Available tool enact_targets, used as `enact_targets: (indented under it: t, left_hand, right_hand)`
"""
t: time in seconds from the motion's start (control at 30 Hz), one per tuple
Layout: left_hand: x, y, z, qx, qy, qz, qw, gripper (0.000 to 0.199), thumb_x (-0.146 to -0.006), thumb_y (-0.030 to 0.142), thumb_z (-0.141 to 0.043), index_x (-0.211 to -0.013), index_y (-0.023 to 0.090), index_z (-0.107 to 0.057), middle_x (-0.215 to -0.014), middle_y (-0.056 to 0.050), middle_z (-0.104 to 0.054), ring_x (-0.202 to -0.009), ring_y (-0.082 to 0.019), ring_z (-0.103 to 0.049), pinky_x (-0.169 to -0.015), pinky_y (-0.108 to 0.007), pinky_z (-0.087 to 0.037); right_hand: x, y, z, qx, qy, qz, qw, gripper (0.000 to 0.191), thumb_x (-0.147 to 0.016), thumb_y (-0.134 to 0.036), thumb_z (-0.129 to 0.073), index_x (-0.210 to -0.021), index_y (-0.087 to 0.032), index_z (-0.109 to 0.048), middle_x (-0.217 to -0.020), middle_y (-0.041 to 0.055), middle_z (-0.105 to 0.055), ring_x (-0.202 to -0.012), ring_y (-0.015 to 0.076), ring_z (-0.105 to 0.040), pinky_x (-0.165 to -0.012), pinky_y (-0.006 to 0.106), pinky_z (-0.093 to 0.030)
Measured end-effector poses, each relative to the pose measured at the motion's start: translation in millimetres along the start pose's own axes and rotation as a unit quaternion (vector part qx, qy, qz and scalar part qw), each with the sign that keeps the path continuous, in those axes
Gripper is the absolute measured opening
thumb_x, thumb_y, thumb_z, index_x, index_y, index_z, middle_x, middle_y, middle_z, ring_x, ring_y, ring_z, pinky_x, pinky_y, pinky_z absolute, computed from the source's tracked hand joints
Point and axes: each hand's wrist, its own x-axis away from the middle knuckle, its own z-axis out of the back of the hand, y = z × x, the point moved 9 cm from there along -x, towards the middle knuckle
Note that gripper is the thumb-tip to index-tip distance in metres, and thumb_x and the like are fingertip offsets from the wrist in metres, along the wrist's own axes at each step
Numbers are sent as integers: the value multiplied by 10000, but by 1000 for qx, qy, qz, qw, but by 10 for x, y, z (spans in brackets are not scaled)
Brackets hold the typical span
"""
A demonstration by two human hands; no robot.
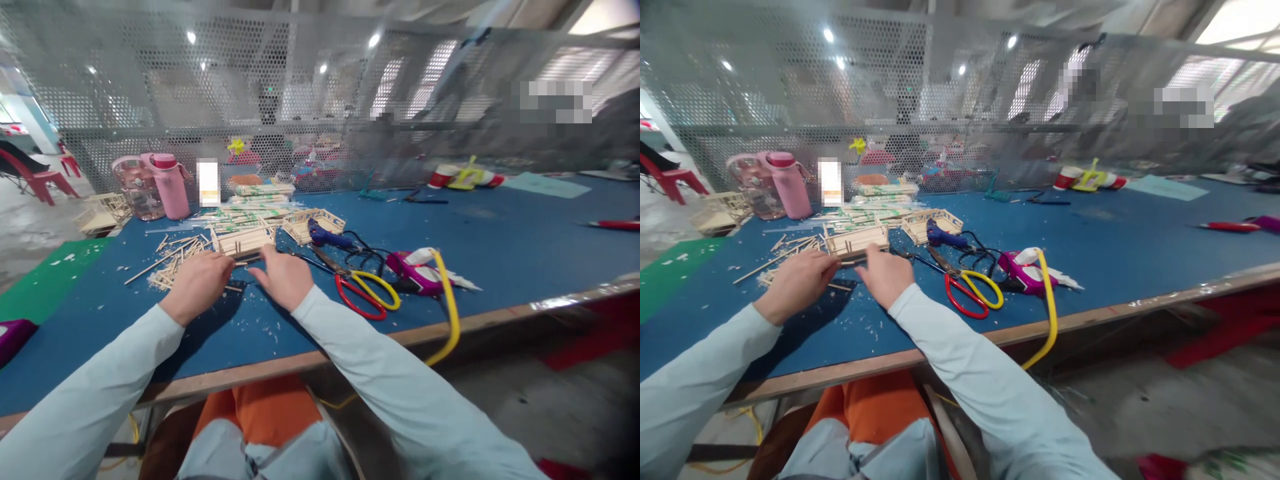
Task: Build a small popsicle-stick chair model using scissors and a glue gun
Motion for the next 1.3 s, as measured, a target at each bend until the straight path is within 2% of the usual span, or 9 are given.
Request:
enact_targets:
  t: [0.1, 0.23, 0.43, 0.6, 0.73, 0.87, 1.0, 1.13, 1.3]
  left_hand:
    - [0, -58, 27, 73, 22, 30, 997, 351, -936, 290, -380, -781, 168, -669, -772, -98, -700, -745, -224, -624, -655, -314, -448]
    - [26, -41, 46, 227, 50, 56, 971, 294, -925, 313, -413, -861, 176, -665, -847, -72, -713, -778, -196, -628, -703, -293, -457]
    - [47, 155, -78, 449, 11, 66, 891, 308, -920, 357, -410, -841, 174, -645, -915, -85, -669, -857, -177, -612, -788, -288, -465]
    - [30, 401, -209, 567, -58, 39, 821, 333, -893, 448, -457, -816, 180, -640, -1322, -122, -495, -1292, -250, -386, -1081, -379, -277]
    - [78, 534, -343, 643, -126, 61, 753, 409, -887, 541, -418, -817, 173, -583, -833, -51, -571, -760, -157, -529, -832, -331, -434]
    - [133, 642, -307, 621, -154, 41, 767, 430, -889, 540, -402, -751, 162, -552, -712, 2, -464, -656, -126, -420, -682, -270, -393]
    - [143, 759, -211, 616, -165, -2, 770, 397, -900, 490, -410, -718, 168, -554, -741, -22, -520, -774, -162, -467, -777, -293, -391]
    - [70, 597, -204, 686, -99, 64, 718, 419, -830, 558, -518, -703, 164, -581, -840, -57, -591, -864, -184, -521, -824, -309, -409]
    - [111, 125, -437, 751, -6, 290, 593, 440, -679, 572, -685, -765, 150, -592, -671, -12, -608, -590, -103, -522, -588, -231, -417]
  right_hand:
    - [143, 436, -164, 58, -79, -93, 991, 449, -828, -561, -532, -964, -151, -656, -926, 172, -717, -894, 287, -686, -673, 321, -459]
    - [258, 610, -216, 75, -130, -71, 986, 278, -868, -397, -501, -813, -188, -675, -897, 138, -718, -907, 267, -675, -678, 316, -434]
    - [473, 729, 300, -176, -41, -76, 981, 279, -895, -303, -417, -644, -198, -480, -550, 7, -560, -541, 127, -531, -542, 246, -354]
    - [686, 717, 297, -613, 33, -85, 785, 357, -861, -557, -454, -754, -217, -443, -473, -95, -334, -390, 67, -250, -368, 187, -225]
    - [697, 579, 51, -741, 74, -83, 662, 373, -845, -560, -501, -722, -214, -438, -502, -88, -331, -406, 57, -252, -373, 170, -234]
    - [607, 278, -68, -804, -29, -2, 594, 232, -680, -342, -643, -791, -213, -486, -980, 59, -608, -844, 163, -579, -690, 286, -485]
    - [538, 106, -85, -873, -109, 8, 475, 499, -474, -164, -504, -960, -243, -427, -1183, 97, -588, -1108, 254, -553, -885, 445, -451]
    - [424, 278, 56, -842, -43, 14, 537, 582, -459, -136, -464, -1025, -259, -412, -989, 40, -611, -999, 249, -611, -915, 479, -442]
    - [366, 586, 142, -564, -38, -13, 825, 799, -516, -125, -468, -1305, -232, -396, -1087, 63, -596, -1071, 255, -574, -1016, 482, -388]
